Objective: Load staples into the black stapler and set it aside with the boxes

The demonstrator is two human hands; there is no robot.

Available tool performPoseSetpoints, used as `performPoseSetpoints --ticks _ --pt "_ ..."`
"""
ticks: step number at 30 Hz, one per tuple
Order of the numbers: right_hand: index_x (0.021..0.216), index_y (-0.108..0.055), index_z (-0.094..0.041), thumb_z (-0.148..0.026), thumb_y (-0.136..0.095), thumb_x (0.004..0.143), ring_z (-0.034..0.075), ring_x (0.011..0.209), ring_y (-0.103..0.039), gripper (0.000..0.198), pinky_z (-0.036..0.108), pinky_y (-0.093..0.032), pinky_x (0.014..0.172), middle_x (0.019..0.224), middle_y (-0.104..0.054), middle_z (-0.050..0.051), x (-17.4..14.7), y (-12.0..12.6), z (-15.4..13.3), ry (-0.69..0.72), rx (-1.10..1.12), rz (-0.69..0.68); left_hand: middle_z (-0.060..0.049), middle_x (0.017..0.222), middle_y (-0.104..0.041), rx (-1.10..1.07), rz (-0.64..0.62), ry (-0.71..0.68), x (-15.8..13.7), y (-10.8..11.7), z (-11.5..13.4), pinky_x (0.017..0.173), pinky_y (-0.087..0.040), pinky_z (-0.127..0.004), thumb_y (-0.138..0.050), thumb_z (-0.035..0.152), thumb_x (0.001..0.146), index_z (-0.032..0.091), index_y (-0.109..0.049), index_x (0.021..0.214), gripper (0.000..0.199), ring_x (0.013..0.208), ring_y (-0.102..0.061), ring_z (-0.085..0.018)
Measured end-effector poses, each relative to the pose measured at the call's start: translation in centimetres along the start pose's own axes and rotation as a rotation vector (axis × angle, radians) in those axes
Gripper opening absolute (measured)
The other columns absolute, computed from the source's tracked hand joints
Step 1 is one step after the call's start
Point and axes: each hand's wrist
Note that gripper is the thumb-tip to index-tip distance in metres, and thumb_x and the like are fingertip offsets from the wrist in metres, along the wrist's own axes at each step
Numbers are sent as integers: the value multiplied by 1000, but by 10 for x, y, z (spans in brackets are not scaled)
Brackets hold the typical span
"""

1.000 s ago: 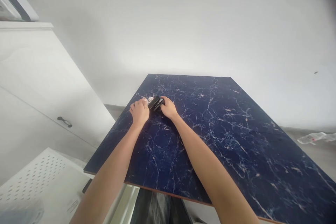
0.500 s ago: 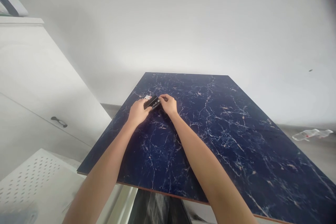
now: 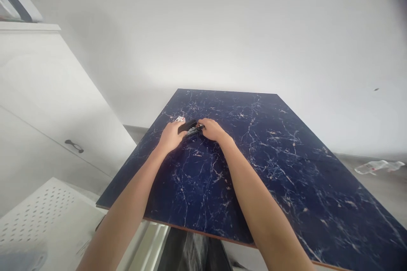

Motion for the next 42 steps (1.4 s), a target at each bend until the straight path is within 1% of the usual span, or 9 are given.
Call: performPoseSetpoints --ticks 4,9,15,20,23,28,32,36,42 --pt "102 -71 -23 -5 -54 78 28 103 -65 35 34 -48 90 105 -73 8 1 0 -3 -26 -9 35 -7 130 -70 -24 -1 1 0 2 1 100 -49 -40 -68 25 91 24 -66 133 42 117 -63 -30" --pt "97 -68 -24 -15 -58 82 23 92 -68 20 33 -51 88 96 -75 3 2 -2 3 -58 65 100 -9 128 -70 -11 -3 1 -1 3 2 99 -49 -38 -67 26 90 24 -66 132 42 115 -64 -30" --pt "117 -64 -18 -19 -47 93 14 92 -72 29 29 -58 86 112 -75 7 4 -7 23 -436 591 309 -14 117 -71 152 -165 83 -5 25 2 88 -52 -38 -75 31 81 21 -62 135 56 107 -66 -34" --pt "108 -73 -13 -9 -56 81 17 70 -72 33 29 -61 70 85 -76 7 4 0 34 -542 579 166 -12 104 -72 272 -224 92 -5 32 0 79 -52 -33 -75 31 80 21 -73 110 32 96 -70 -31" --pt "95 -78 -16 -5 -62 73 17 64 -70 30 28 -60 69 70 -73 3 10 -1 22 -527 563 32 -13 109 -72 255 -228 105 -5 32 1 81 -51 -34 -77 33 80 20 -71 114 37 100 -70 -32" --pt "93 -79 -16 -4 -64 72 17 66 -70 29 24 -58 67 77 -76 5 20 -9 -14 -458 604 -171 -13 114 -72 273 -215 92 -6 32 4 80 -51 -35 -77 36 81 20 -63 123 48 104 -69 -33" --pt "117 -72 -16 -4 -62 76 15 68 -70 44 21 -58 65 85 -77 6 18 -11 -33 -453 660 -261 -13 111 -72 369 -152 76 -7 26 7 83 -50 -38 -73 41 85 19 -60 125 48 103 -68 -34" --pt "137 -58 -18 -7 -63 80 15 70 -71 58 22 -58 67 89 -78 6 13 -7 -37 -471 625 -263 -15 111 -71 390 -95 95 -8 17 10 88 -49 -42 -72 42 86 18 -58 129 51 105 -67 -35" --pt "134 -57 -13 -15 -65 80 27 100 -72 55 35 -53 91 96 -77 11 12 -2 -38 -477 327 -87 -17 123 -67 359 34 56 -10 8 22 96 -44 -47 -58 48 96 19 -56 138 51 116 -58 -37"
Point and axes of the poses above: each hand's wrist, its own x-axis towards the middle knuckle, its own y-axis out of the back of the hand, z = x × y
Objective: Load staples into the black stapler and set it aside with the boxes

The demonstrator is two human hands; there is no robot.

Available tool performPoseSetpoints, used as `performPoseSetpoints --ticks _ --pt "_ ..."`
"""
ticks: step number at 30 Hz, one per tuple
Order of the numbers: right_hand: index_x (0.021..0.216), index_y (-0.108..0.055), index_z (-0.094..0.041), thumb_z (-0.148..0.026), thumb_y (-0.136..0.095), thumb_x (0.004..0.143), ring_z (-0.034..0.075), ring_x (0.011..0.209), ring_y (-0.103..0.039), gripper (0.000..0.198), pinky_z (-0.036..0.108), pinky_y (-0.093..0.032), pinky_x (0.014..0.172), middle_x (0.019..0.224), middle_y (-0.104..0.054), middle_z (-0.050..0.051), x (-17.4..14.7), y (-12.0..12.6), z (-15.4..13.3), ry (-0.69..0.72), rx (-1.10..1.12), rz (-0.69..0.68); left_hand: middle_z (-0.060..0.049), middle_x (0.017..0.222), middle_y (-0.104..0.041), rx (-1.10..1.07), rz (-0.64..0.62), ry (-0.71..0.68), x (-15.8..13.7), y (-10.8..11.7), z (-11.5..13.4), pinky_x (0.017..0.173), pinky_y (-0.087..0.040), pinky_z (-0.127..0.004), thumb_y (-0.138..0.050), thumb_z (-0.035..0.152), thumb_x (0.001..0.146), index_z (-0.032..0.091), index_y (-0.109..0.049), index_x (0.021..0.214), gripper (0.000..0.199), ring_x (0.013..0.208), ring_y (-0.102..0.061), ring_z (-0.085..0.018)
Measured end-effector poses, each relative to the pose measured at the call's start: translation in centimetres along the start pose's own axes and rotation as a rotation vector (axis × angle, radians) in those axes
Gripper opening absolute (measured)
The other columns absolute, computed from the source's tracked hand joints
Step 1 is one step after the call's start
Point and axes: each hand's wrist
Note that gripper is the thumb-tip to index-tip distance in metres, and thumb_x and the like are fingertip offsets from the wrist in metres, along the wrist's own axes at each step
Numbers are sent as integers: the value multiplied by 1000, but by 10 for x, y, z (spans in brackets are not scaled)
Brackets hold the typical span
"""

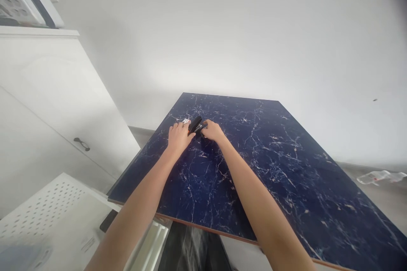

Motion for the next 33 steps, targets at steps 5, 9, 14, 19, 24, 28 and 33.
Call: performPoseSetpoints --ticks 5,9,14,19,24,28,33 --pt "121 -66 -18 -15 -69 76 30 106 -71 45 35 -51 95 107 -77 10 -4 3 -6 67 -98 -1 -18 126 -64 22 21 67 2 13 -19 96 -42 -53 -38 37 103 22 -61 133 42 117 -55 -39" --pt "125 -63 -20 -19 -62 84 18 73 -75 42 26 -55 80 110 -77 5 -3 16 -10 70 -63 -76 -16 119 -68 -22 -240 142 4 16 -42 94 -41 -60 -51 44 93 27 -67 127 40 117 -54 -46" --pt "134 -59 -18 -27 -56 92 16 67 -74 43 28 -56 78 127 -71 9 -18 36 -7 56 -32 -47 -10 105 -76 -104 -219 172 9 14 -54 98 -38 -59 -56 47 90 32 -71 123 39 118 -54 -44" --pt "126 -65 -23 -29 -54 95 22 101 -73 34 33 -55 91 121 -74 6 -69 44 24 276 -91 -60 -11 110 -76 -88 -84 310 15 8 -69 97 -39 -56 -50 49 92 29 -69 128 45 119 -55 -42" --pt "120 -70 -24 -26 -52 96 23 108 -70 30 37 -54 97 118 -75 6 -113 55 72 323 -168 -3 -18 113 -72 -26 -151 356 16 0 -74 93 -42 -59 -48 57 93 24 -75 114 48 117 -54 -47" --pt "133 -64 -26 -37 -52 98 28 120 -63 39 44 -50 104 130 -69 8 -137 61 96 339 -306 67 -17 126 -66 -105 100 181 12 3 -43 100 -42 -54 -39 52 101 21 -71 122 50 120 -54 -39" --pt "150 -50 -23 -57 -52 95 35 142 -42 64 52 -37 116 153 -50 12 -154 59 96 360 -439 10 -8 130 -65 -324 90 -294 -4 -2 19 111 -39 -44 -46 43 102 24 -65 132 40 124 -54 -28"
Point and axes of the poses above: each hand's wrist, its own x-axis towards the middle knuckle, its own y-axis out of the back of the hand, z = x × y
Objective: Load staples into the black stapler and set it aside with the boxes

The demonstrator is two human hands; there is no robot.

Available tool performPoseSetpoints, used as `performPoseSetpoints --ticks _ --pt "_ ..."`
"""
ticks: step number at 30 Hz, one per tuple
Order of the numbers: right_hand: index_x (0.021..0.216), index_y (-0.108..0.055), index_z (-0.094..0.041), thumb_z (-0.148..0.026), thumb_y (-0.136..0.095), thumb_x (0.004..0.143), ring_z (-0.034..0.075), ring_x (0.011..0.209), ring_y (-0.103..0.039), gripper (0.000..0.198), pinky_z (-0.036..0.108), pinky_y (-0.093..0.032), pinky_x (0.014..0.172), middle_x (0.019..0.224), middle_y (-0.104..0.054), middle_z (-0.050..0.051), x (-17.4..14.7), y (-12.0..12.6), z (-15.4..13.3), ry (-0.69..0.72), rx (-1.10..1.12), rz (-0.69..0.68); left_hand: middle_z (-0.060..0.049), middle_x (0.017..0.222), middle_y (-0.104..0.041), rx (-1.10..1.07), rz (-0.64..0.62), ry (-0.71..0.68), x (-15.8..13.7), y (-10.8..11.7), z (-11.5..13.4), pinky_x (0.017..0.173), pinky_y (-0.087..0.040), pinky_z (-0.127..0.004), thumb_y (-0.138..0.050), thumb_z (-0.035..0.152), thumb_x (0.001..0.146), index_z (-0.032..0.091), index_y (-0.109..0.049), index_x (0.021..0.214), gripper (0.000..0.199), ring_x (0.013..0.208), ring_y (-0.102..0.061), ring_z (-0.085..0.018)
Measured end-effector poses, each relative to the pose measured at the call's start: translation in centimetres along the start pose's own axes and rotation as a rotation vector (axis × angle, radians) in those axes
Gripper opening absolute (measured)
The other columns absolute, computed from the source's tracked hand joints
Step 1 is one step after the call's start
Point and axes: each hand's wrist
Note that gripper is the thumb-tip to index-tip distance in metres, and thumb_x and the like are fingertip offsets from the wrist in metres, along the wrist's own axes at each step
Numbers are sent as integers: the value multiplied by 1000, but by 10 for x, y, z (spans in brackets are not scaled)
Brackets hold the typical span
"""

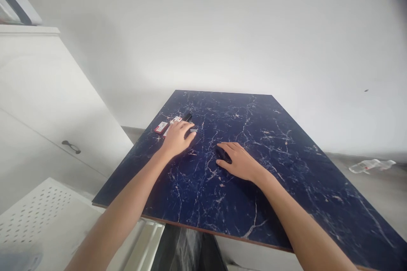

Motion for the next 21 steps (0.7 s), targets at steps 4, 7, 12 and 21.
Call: performPoseSetpoints --ticks 4,7,12,21 --pt "147 -55 -21 -58 -45 97 37 145 -36 62 53 -32 118 158 -44 13 2 0 -4 -33 -40 -72 -9 137 -60 13 -21 -1 -1 -14 16 115 -36 -49 -51 39 100 24 -64 135 40 131 -50 -31" --pt "147 -55 -20 -57 -44 98 37 145 -37 63 52 -31 118 157 -45 13 3 1 -5 -32 -32 -80 -9 139 -61 -40 -58 -81 -3 -19 19 117 -35 -49 -46 39 103 24 -64 135 40 133 -51 -30" --pt "154 -45 -23 -66 -50 92 39 147 -31 76 55 -28 119 160 -39 13 -1 1 -11 -42 -2 -58 -5 161 -41 -211 -420 -287 -14 -30 40 120 -29 -56 -41 60 102 30 -44 155 60 149 -33 -33" --pt "164 -19 -25 -80 -49 84 40 156 -3 102 59 -14 124 171 -9 10 -7 -2 -11 -73 71 -212 -4 169 -18 -210 -567 -248 -23 -25 51 126 -16 -56 -40 71 97 30 -22 163 80 157 -14 -35"
Point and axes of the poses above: each hand's wrist, its own x-axis towards the middle knuckle, its own y-axis out of the back of the hand, z = x × y
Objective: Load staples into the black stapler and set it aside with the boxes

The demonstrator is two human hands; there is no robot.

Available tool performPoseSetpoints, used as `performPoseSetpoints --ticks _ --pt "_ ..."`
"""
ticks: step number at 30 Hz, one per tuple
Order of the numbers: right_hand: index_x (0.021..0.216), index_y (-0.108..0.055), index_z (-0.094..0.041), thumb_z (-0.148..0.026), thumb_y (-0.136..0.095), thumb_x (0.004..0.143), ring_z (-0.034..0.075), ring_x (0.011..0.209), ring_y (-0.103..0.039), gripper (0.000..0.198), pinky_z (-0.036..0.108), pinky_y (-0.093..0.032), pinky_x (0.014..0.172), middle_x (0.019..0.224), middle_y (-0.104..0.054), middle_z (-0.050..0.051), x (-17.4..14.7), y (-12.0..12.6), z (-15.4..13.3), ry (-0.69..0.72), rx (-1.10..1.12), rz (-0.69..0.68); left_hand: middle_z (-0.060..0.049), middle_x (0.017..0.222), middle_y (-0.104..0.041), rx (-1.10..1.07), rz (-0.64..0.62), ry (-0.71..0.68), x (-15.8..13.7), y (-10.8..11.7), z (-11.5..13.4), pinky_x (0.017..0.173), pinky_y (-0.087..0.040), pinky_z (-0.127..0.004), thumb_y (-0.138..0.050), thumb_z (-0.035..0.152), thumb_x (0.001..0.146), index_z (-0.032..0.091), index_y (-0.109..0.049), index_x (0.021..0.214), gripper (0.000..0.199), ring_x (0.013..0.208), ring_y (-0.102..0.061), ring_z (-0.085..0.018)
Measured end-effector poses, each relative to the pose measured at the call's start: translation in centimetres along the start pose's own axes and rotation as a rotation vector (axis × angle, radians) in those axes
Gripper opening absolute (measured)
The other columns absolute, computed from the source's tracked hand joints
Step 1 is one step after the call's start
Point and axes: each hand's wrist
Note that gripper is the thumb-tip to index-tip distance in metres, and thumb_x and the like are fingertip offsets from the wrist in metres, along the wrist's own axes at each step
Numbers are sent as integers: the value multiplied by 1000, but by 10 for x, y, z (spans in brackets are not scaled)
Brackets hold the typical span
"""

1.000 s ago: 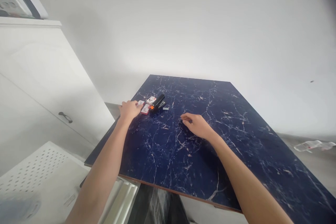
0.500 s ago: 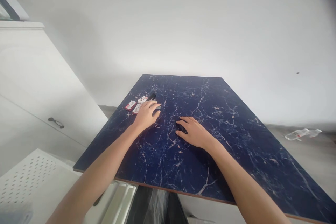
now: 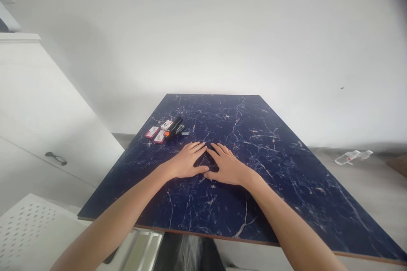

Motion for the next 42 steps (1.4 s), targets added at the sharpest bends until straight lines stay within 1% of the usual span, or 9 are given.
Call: performPoseSetpoints --ticks 10,12,15,17,20,24,31,37,42 --pt "163 -23 -27 -84 -53 79 40 156 -4 106 58 -13 125 171 -9 8 1 7 3 0 4 -52 -3 170 -12 13 -17 -21 -4 -13 0 127 -14 -53 -45 73 95 30 -19 164 85 157 -11 -35" --pt "163 -24 -28 -84 -53 79 40 156 -4 105 58 -13 125 171 -9 7 2 6 3 0 -2 -52 -4 169 -18 13 -2 -39 -2 -10 -1 126 -18 -53 -46 72 94 30 -26 163 83 156 -16 -34" --pt "162 -29 -28 -82 -48 85 39 157 -7 97 57 -16 124 171 -12 7 3 6 4 -1 -19 -44 -1 159 -44 22 148 -45 1 7 -18 125 -21 -53 -43 63 100 35 -54 148 56 149 -36 -30" --pt "160 -34 -28 -77 -41 92 37 157 -9 85 56 -17 124 171 -16 7 4 6 5 -2 -22 -20 -1 149 -57 61 398 102 -3 25 -42 123 -23 -51 -39 53 103 33 -65 136 46 142 -45 -26" --pt "159 -37 -29 -70 -36 97 37 156 -11 74 57 -20 124 170 -18 6 5 6 6 -4 -14 -8 -10 157 -46 118 667 552 -18 47 -86 120 -27 -50 -46 54 98 24 -52 149 60 146 -38 -31" --pt "159 -37 -28 -69 -37 97 39 156 -12 74 59 -21 123 170 -19 7 5 5 6 0 -11 -6 -14 168 -22 92 433 734 -29 52 -116 115 -27 -59 -50 70 89 29 -39 157 81 151 -24 -44" --pt "156 -42 -26 -65 -39 98 38 155 -17 70 58 -22 122 168 -26 9 4 8 5 17 -20 34 -10 151 -53 107 389 573 12 49 -107 113 -31 -57 -51 53 90 27 -57 143 60 141 -39 -39" --pt "150 -51 -26 -59 -43 99 37 150 -30 61 57 -27 119 163 -37 11 8 8 8 74 -50 99 -8 148 -56 67 361 410 19 45 -102 115 -36 -47 -55 42 86 23 -64 136 54 138 -46 -34" --pt "140 -59 -19 -48 -50 98 33 139 -45 51 48 -36 115 150 -53 14 10 13 12 96 -11 186 -9 150 -54 -43 282 164 17 32 -64 116 -35 -50 -58 40 87 24 -60 141 57 141 -44 -35"
Point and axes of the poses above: each hand's wrist, its own x-axis towards the middle knuckle, its own y-axis out of the back of the hand, z = x × y
